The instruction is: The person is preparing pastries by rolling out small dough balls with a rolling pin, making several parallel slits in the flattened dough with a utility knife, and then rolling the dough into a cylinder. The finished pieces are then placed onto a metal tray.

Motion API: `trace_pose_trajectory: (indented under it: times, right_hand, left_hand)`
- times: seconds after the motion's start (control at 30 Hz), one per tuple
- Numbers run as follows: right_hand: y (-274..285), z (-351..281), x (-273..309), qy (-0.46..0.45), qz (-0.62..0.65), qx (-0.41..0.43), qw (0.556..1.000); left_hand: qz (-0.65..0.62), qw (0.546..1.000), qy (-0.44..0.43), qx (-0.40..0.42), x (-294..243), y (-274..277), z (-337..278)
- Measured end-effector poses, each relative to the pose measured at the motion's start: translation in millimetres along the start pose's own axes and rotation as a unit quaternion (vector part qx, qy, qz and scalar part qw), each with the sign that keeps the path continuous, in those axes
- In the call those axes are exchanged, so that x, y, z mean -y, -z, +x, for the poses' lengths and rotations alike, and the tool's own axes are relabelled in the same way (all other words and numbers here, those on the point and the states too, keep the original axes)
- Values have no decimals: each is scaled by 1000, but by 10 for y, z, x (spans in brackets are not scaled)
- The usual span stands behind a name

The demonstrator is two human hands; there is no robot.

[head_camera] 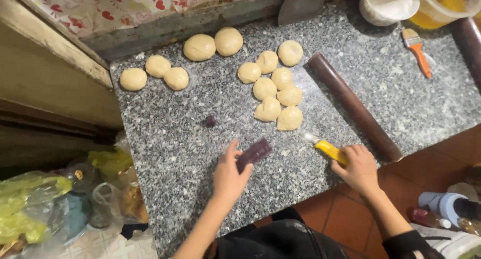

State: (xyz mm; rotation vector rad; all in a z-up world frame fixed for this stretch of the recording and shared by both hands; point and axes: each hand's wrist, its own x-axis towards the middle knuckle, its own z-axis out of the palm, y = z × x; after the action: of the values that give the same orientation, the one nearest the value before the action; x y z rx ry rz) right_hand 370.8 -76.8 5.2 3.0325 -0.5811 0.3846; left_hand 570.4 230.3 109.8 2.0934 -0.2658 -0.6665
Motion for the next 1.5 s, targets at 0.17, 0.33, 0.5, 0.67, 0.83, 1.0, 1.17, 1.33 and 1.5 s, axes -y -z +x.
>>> trace_pose_trajectory:
  times: [0.17, 0.33, 0.5, 0.67, 0.83, 1.0, 1.17, 1.33, 1.5]
  right_hand:
    - [111, 0, -186, -65, 56, -17, 996]
    - [-51, 398, -260, -21, 89, -82, 992]
    - [89, 466, -276, 5, 186, -83, 979]
    - [171, 670, -421, 28, 251, -89, 964]
    - [254, 1464, -553, 124, 272, -80, 951]
    - [-347, 2864, -692, 215, 169, -109, 956]
    - [-594, 4069, -521, 264, 142, -167, 939]
    - [-572, 4568, -403, 57, 137, 1, 989]
    - [-561, 4475, -429, 102, 145, -53, 983]
  left_hand:
    - [153, 980, -125, 21, 128, -454, -50]
    - [278, 908, -313, -36, 374, -1106, -27]
    - [256, 931, -225, -131, 250, -1266, -191]
    - [185, 956, -148, -171, 15, -1304, -174]
    - [227, 950, -128, -171, 161, -1472, 12]
    - [290, 942, -25, -169, 189, -1602, -98]
    - [294, 930, 4, -219, 369, -1662, -179]
    - [251, 929, -42, -268, 247, -1530, -245]
    - [277, 908, -66, -306, 508, -1552, -173]
